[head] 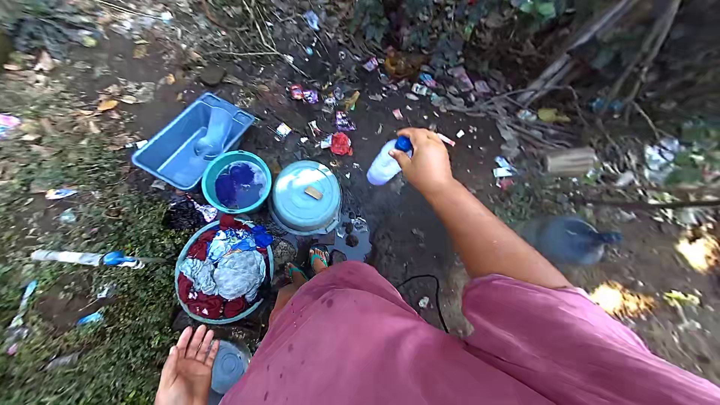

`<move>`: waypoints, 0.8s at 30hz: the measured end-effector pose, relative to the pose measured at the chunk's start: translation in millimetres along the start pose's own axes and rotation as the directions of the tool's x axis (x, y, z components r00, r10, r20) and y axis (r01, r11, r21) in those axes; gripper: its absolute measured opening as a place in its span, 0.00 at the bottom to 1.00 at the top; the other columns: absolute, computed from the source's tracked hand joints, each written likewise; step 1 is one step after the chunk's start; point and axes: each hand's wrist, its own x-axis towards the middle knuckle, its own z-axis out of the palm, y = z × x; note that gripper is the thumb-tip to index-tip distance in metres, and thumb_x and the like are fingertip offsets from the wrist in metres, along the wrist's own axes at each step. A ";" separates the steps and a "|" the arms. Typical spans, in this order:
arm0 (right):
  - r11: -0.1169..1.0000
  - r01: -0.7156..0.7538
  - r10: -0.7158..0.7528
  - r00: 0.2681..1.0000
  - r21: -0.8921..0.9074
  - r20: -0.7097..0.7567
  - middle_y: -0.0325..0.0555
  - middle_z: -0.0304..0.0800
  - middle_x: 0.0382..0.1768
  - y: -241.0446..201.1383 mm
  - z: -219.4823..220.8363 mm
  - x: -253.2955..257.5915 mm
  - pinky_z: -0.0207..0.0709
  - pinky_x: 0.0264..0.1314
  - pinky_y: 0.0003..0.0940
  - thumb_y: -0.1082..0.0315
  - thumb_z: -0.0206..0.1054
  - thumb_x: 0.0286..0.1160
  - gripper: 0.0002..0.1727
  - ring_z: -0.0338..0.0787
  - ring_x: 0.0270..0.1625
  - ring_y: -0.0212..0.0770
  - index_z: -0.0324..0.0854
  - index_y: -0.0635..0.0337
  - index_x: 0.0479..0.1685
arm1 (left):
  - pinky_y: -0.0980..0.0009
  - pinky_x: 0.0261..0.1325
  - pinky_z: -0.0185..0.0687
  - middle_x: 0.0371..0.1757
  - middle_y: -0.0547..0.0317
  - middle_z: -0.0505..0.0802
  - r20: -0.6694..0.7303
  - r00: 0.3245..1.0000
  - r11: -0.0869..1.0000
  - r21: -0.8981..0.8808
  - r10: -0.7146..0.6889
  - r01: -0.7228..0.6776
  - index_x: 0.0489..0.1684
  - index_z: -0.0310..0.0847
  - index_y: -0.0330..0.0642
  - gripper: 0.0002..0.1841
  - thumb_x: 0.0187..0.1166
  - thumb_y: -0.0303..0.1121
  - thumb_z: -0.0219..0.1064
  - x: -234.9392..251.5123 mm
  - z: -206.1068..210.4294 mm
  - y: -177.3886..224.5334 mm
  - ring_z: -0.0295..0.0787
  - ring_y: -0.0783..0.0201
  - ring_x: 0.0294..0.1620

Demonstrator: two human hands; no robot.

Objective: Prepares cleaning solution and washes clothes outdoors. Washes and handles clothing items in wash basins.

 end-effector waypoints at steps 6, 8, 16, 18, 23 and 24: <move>0.871 -0.478 0.490 0.862 -0.109 0.135 0.74 0.80 0.68 69.4 33.0 -101.4 0.75 0.69 0.73 0.62 0.72 0.78 0.25 0.82 0.69 0.73 0.80 0.66 0.70 | 0.64 0.51 0.92 0.49 0.64 0.97 -0.016 1.000 0.991 0.134 -0.009 0.011 0.69 0.74 0.47 0.25 0.96 0.46 0.31 51.1 3.6 28.5 0.96 0.64 0.47; 0.780 -0.614 0.626 0.767 -0.124 0.139 0.77 0.78 0.69 82.2 32.8 -134.4 0.73 0.68 0.76 0.61 0.71 0.80 0.25 0.81 0.70 0.76 0.80 0.66 0.71 | 0.64 0.51 0.92 0.50 0.65 0.97 -0.012 1.000 0.989 0.150 0.007 -0.005 0.69 0.74 0.49 0.25 0.96 0.47 0.32 68.0 3.8 37.6 0.96 0.65 0.48; 0.507 -0.827 0.861 0.500 -0.242 0.096 0.75 0.75 0.74 83.8 5.5 -169.9 0.67 0.78 0.69 0.56 0.67 0.82 0.27 0.75 0.79 0.71 0.79 0.67 0.72 | 0.64 0.49 0.92 0.51 0.64 0.96 -0.001 1.000 0.988 0.157 -0.010 0.010 0.69 0.74 0.48 0.22 0.96 0.45 0.36 126.5 2.9 51.5 0.96 0.64 0.47; 0.501 -0.822 0.864 0.492 -0.271 0.104 0.76 0.75 0.74 80.6 -4.1 -157.4 0.68 0.78 0.69 0.57 0.67 0.83 0.27 0.75 0.79 0.72 0.78 0.67 0.73 | 0.63 0.49 0.92 0.51 0.64 0.96 -0.015 1.000 0.988 0.152 -0.006 0.009 0.69 0.74 0.48 0.22 0.96 0.46 0.36 129.0 7.2 51.9 0.96 0.64 0.48; 0.562 -0.796 0.827 0.551 -0.224 0.116 0.77 0.76 0.72 99.9 -6.9 -112.6 0.69 0.73 0.73 0.59 0.69 0.81 0.25 0.76 0.76 0.75 0.79 0.68 0.70 | 0.66 0.48 0.91 0.52 0.66 0.94 -0.033 0.999 0.981 0.193 -0.015 0.021 0.70 0.71 0.48 0.22 0.96 0.46 0.34 130.3 24.3 41.3 0.95 0.67 0.46; 0.586 -0.783 0.810 0.573 -0.211 0.122 0.76 0.77 0.71 106.2 -5.0 -101.2 0.69 0.73 0.73 0.59 0.70 0.81 0.25 0.76 0.75 0.74 0.79 0.68 0.69 | 0.66 0.47 0.91 0.51 0.66 0.94 -0.050 0.999 0.978 0.205 -0.020 0.029 0.70 0.71 0.47 0.22 0.96 0.46 0.35 133.0 32.1 36.1 0.95 0.67 0.46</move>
